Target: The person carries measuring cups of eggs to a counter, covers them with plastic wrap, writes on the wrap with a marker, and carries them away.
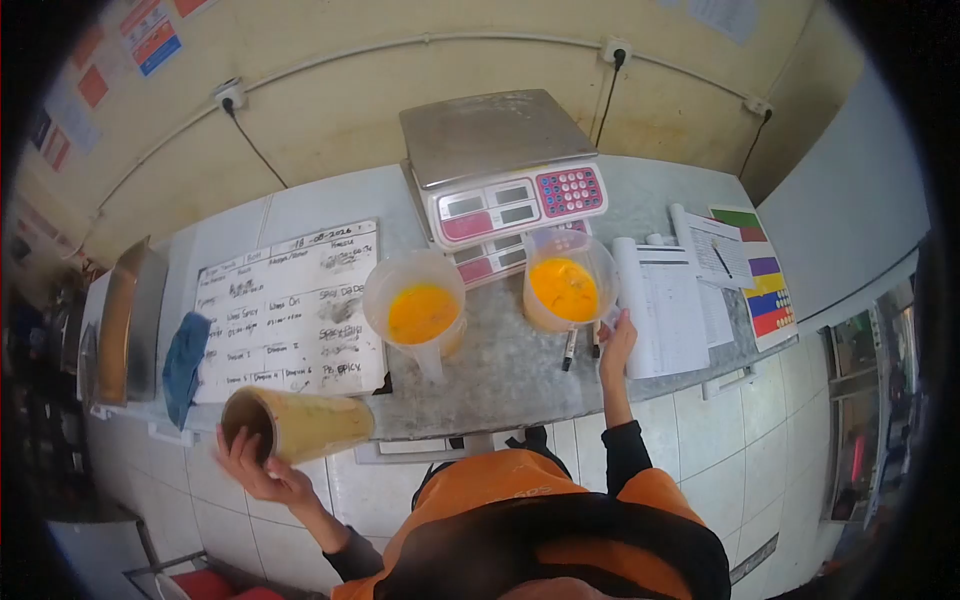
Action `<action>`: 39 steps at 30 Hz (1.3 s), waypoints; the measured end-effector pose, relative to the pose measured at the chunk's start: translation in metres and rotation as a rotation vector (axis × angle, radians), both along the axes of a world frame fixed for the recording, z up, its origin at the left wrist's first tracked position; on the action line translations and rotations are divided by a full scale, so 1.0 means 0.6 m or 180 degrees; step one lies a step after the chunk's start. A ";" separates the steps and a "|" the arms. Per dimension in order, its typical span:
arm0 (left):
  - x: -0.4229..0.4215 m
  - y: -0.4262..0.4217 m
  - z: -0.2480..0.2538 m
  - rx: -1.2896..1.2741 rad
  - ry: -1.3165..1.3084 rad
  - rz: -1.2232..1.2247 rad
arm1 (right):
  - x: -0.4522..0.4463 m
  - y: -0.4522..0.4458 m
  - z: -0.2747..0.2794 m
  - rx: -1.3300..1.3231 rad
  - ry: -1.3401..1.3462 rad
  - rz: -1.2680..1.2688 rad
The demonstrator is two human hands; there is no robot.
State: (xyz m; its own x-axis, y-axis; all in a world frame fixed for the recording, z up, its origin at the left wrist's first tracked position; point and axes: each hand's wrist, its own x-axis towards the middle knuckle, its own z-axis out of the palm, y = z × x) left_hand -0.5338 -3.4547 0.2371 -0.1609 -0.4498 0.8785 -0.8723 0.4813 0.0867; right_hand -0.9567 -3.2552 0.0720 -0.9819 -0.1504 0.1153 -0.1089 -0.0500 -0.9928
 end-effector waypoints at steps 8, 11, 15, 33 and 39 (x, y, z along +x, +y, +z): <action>0.025 0.019 -0.029 -0.0065 0.0762 -0.1469 | 0.033 -0.023 -0.022 -0.0587 -0.0122 -0.0109; -0.002 0.072 -0.023 0.0367 0.1946 -0.1064 | 0.033 -0.013 -0.042 -0.0638 -0.0203 -0.0048; -0.051 0.115 -0.061 0.1410 0.2313 0.0034 | 0.028 0.006 -0.034 -0.0435 -0.0207 0.0326; -0.249 0.154 -0.325 0.3044 0.5116 0.0093 | 0.069 0.138 0.116 0.1862 0.1598 0.2901; -0.252 0.154 -0.315 0.3176 0.4823 0.0094 | 0.067 0.153 0.105 0.2186 0.2264 0.3077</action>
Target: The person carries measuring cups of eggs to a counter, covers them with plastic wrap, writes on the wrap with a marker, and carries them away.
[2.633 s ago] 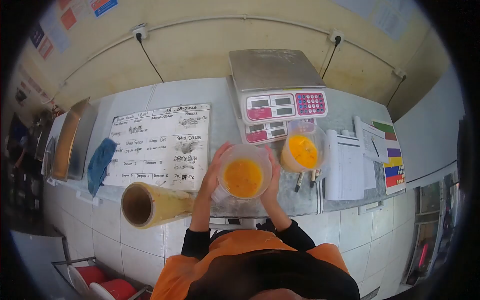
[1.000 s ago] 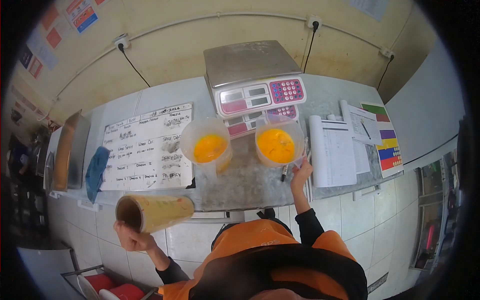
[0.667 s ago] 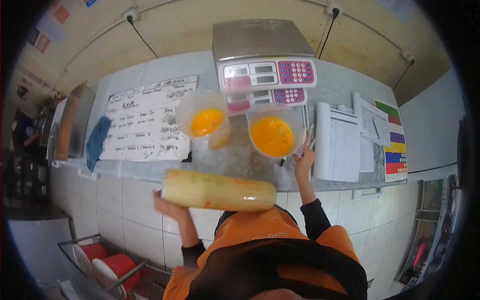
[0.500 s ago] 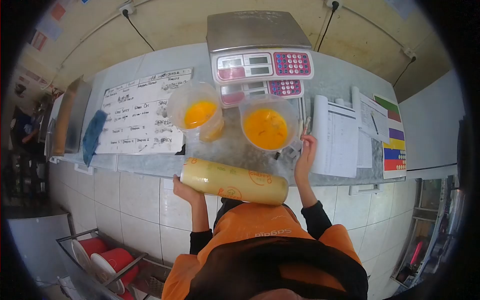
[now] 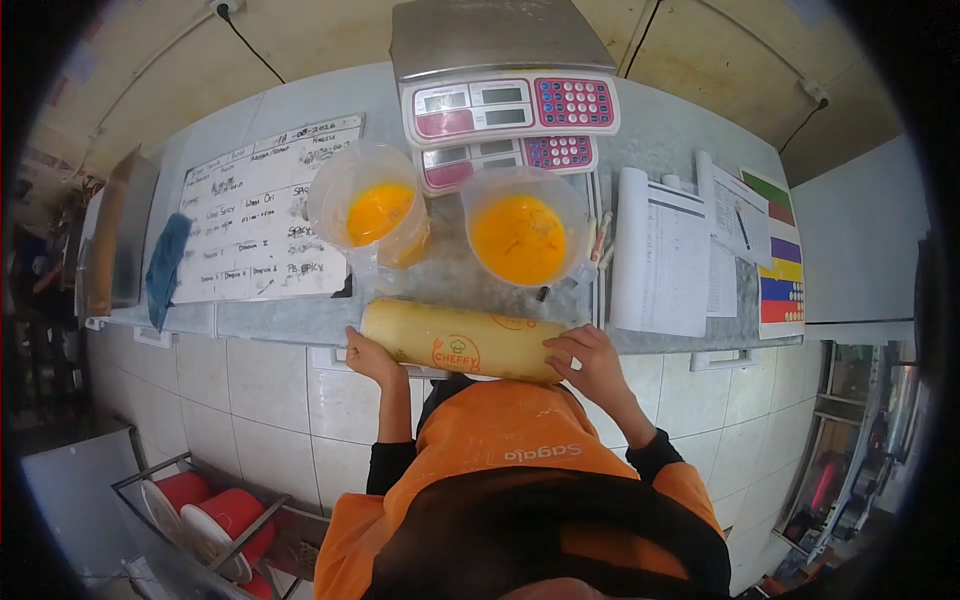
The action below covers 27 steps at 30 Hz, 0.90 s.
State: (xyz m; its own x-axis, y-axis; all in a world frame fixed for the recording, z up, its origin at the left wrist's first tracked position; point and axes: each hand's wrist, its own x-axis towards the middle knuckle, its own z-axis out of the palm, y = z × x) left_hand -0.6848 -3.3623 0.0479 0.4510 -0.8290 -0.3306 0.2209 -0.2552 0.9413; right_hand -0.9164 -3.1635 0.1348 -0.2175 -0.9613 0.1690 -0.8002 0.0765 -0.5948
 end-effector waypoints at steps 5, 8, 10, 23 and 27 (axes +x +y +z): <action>0.008 0.003 -0.023 -0.0480 -0.0486 0.0052 | 0.005 -0.003 -0.027 -0.0148 0.0006 0.0064; -0.002 0.020 0.001 -0.1160 -0.1202 -0.0056 | 0.013 -0.010 -0.018 -0.0035 0.0232 0.0112; -0.003 0.027 0.010 -0.2967 -0.2611 -0.0167 | 0.021 -0.013 -0.004 0.0189 0.0472 0.0335; -0.075 0.079 0.042 -0.3443 -0.1871 -0.4842 | 0.046 -0.012 0.001 0.0338 -0.0402 0.0134; -0.090 0.075 0.063 -0.3545 -0.1651 -0.4806 | 0.052 -0.023 -0.010 0.0399 -0.0205 -0.0126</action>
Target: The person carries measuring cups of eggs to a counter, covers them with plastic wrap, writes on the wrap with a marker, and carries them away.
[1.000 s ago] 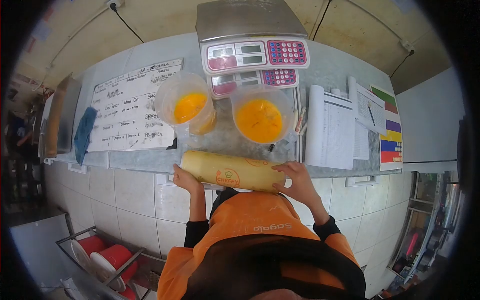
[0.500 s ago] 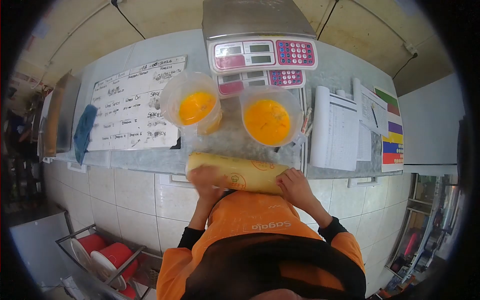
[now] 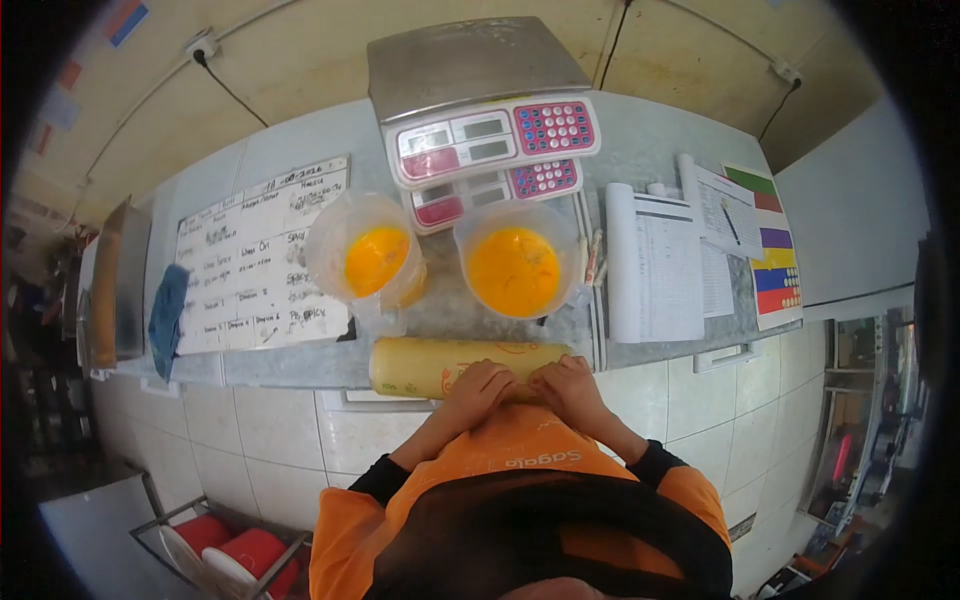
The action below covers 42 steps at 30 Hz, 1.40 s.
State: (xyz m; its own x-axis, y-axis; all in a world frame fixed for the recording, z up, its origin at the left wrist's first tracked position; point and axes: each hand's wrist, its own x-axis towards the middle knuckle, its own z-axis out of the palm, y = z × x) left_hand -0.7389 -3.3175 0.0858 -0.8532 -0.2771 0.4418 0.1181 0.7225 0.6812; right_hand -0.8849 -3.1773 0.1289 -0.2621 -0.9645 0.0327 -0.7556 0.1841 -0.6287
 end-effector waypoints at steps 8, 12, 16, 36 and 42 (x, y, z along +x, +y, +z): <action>0.020 -0.070 0.006 -0.1447 -0.0730 -0.0483 | -0.060 -0.009 0.043 0.0179 -0.0698 0.0640; 0.014 -0.065 0.015 -0.0895 -0.0619 -0.0430 | -0.062 -0.097 0.038 -0.1911 -0.0984 -0.2018; 0.022 -0.061 0.021 -0.0721 -0.0747 -0.0516 | -0.090 -0.131 -0.025 -0.2115 -0.1792 -0.2372; -0.008 0.002 0.049 0.0522 -0.1093 -0.0682 | -0.044 -0.010 0.007 -0.1488 0.0360 -0.0860; 0.009 -0.021 0.068 -0.0527 -0.1002 -0.0341 | -0.045 0.040 -0.042 -0.0740 0.0495 0.0220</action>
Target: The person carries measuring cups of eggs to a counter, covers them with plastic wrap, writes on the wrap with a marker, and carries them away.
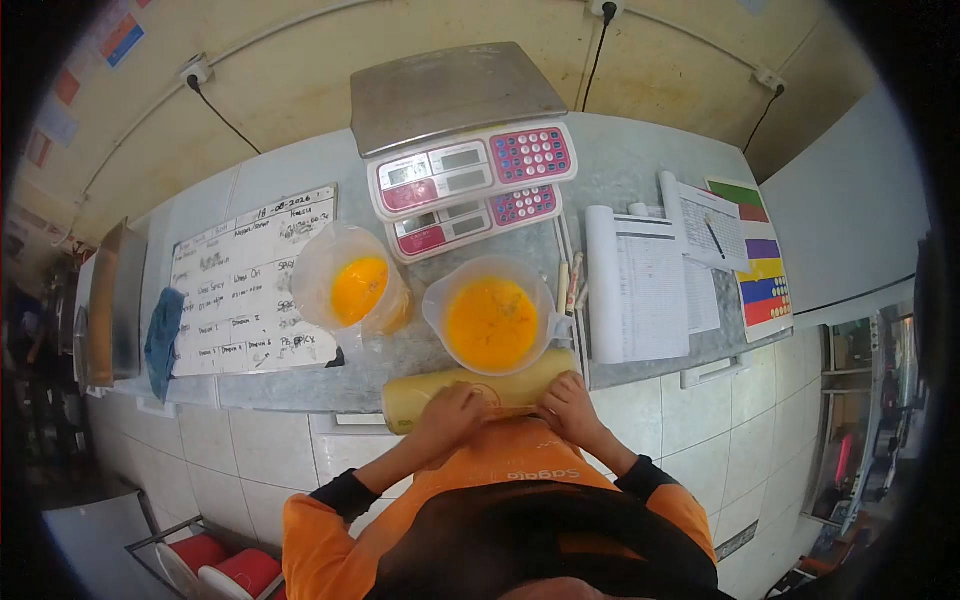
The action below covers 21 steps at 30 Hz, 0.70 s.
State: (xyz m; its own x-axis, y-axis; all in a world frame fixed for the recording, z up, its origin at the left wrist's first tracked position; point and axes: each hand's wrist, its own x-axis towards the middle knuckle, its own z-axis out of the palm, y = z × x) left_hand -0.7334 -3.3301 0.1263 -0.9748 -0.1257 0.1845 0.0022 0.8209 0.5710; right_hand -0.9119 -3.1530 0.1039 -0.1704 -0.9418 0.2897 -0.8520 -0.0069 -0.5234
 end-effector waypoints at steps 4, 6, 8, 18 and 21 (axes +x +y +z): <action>0.023 -0.036 -0.029 -0.1134 0.0186 0.0362 | 0.003 0.020 -0.004 0.0256 0.0162 0.0138; 0.029 -0.040 -0.045 -0.0995 0.0422 0.0254 | 0.002 0.022 0.004 0.0192 0.0169 0.0160; 0.032 -0.046 -0.061 -0.0575 0.0484 0.0055 | -0.001 0.025 0.004 0.0133 0.0189 0.0154; 0.037 -0.128 -0.043 0.0357 0.0248 -0.0325 | -0.001 0.036 -0.015 0.0036 0.0001 -0.0121; 0.045 -0.122 -0.049 0.0121 0.0625 -0.0109 | 0.003 0.035 0.000 0.0023 -0.0027 -0.0142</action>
State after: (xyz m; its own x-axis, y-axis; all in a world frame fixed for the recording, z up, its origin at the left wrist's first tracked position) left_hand -0.7066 -3.4033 0.0971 -0.9243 -0.1035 0.3673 0.1442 0.7964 0.5874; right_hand -0.9104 -3.1322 0.1036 -0.2147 -0.9353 0.2814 -0.8469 0.0348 -0.5307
